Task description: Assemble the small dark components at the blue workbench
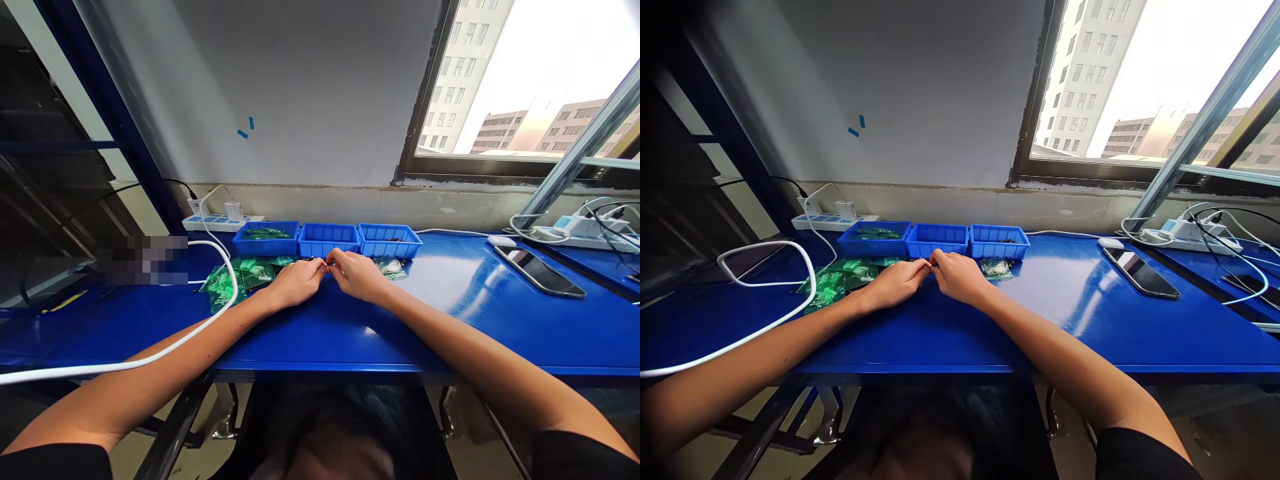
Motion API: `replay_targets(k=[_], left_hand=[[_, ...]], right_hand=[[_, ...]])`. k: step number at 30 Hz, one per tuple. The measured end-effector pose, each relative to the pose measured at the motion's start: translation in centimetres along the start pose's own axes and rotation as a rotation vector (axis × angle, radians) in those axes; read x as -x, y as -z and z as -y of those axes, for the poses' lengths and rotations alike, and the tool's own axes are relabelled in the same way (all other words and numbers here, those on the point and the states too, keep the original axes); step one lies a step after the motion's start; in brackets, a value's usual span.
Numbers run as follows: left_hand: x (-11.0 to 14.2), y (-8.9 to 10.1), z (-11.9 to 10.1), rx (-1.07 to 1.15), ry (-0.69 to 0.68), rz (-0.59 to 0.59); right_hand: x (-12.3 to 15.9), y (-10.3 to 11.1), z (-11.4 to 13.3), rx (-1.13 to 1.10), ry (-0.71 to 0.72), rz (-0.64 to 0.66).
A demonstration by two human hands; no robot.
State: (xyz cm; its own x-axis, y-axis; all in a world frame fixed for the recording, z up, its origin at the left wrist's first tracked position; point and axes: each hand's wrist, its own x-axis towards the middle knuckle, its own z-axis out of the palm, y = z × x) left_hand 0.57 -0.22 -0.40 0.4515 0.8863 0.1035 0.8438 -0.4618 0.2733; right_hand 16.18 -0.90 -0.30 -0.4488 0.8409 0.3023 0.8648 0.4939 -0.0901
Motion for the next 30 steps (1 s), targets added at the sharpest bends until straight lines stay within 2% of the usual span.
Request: replay_targets(k=[30], left_hand=[[0.19,0.26,-0.19,-0.036,-0.028,0.021]], right_hand=[[-0.08,-0.31,-0.19,0.004,0.020,-0.012]])
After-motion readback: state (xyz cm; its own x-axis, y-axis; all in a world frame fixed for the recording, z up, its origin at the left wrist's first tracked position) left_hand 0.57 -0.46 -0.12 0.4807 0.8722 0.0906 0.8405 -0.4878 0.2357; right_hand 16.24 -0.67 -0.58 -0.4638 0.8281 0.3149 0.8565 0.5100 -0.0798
